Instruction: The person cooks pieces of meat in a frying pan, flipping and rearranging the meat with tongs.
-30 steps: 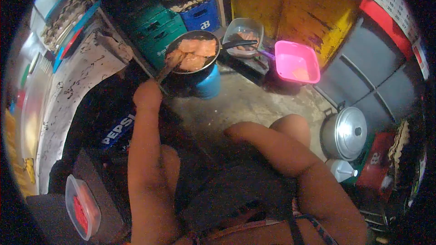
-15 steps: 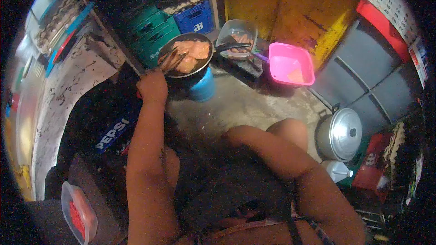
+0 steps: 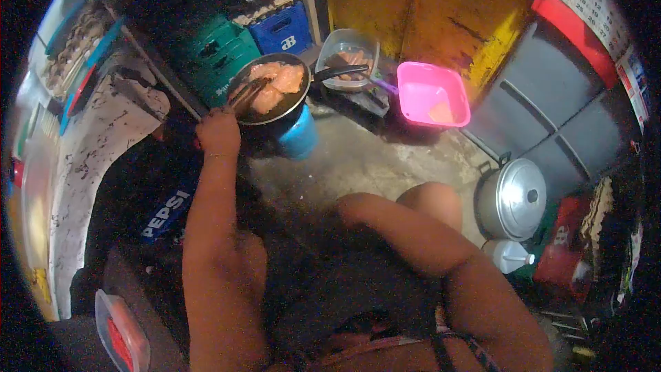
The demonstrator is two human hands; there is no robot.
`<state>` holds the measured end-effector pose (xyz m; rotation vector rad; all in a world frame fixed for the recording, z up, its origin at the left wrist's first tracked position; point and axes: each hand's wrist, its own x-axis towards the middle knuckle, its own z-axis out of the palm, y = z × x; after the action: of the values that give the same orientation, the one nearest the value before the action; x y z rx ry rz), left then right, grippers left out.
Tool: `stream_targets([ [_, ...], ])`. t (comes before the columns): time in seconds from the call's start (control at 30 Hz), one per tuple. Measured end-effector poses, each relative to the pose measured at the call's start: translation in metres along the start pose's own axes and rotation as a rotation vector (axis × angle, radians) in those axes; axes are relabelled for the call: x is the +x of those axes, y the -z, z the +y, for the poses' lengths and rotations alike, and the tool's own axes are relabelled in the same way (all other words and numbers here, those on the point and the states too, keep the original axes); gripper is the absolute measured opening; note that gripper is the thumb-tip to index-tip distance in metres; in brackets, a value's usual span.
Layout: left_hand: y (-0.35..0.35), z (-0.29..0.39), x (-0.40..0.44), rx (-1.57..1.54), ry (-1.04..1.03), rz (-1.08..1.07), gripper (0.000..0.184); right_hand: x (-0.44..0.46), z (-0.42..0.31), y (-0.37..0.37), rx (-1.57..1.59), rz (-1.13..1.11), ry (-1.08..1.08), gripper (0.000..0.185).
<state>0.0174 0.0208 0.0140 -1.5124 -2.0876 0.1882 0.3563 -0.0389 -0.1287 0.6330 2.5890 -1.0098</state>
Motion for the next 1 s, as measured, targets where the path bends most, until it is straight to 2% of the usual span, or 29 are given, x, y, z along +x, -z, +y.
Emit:
stream_targets([
  [0.1, 0.004, 0.000, 0.000, -0.027, 0.008, -0.019, 0.019, 0.030, 0.023, -0.021, 0.040, -0.043, 0.066, 0.052],
  [0.17, 0.006, -0.001, 0.002, -0.081, 0.004, -0.003, 0.020, 0.015, -0.009, 0.005, 0.051, -0.096, -0.044, 0.051],
  [0.2, 0.002, -0.002, 0.004, -0.124, 0.026, -0.025, 0.022, 0.009, -0.021, 0.016, 0.056, -0.122, -0.099, 0.051],
  [0.37, -0.014, -0.015, 0.016, -0.388, 0.155, -0.118, 0.025, 0.013, -0.017, 0.010, 0.005, -0.134, -0.076, 0.050],
  [0.47, 0.002, -0.027, 0.015, -0.568, 0.163, -0.158, 0.029, 0.015, -0.017, 0.011, 0.014, -0.158, -0.070, 0.050],
  [0.57, -0.036, -0.042, 0.020, -0.656, 0.138, -0.133, 0.034, 0.014, -0.016, 0.010, 0.018, -0.156, -0.077, 0.051],
  [0.67, -0.069, -0.053, 0.025, -0.652, 0.164, -0.209, 0.030, 0.014, -0.015, 0.008, 0.016, -0.158, -0.097, 0.052],
  [0.77, -0.123, -0.064, 0.030, -0.630, 0.189, -0.196, 0.024, 0.011, -0.016, 0.010, 0.010, -0.152, -0.113, 0.052],
  [0.9, -0.083, -0.060, 0.023, -0.803, 0.269, -0.436, 0.022, 0.017, -0.008, 0.003, -0.032, -0.151, -0.169, 0.054],
  [1.0, -0.081, -0.056, 0.020, -0.867, 0.281, -0.431, 0.023, 0.024, 0.006, -0.008, -0.037, -0.130, -0.090, 0.057],
])
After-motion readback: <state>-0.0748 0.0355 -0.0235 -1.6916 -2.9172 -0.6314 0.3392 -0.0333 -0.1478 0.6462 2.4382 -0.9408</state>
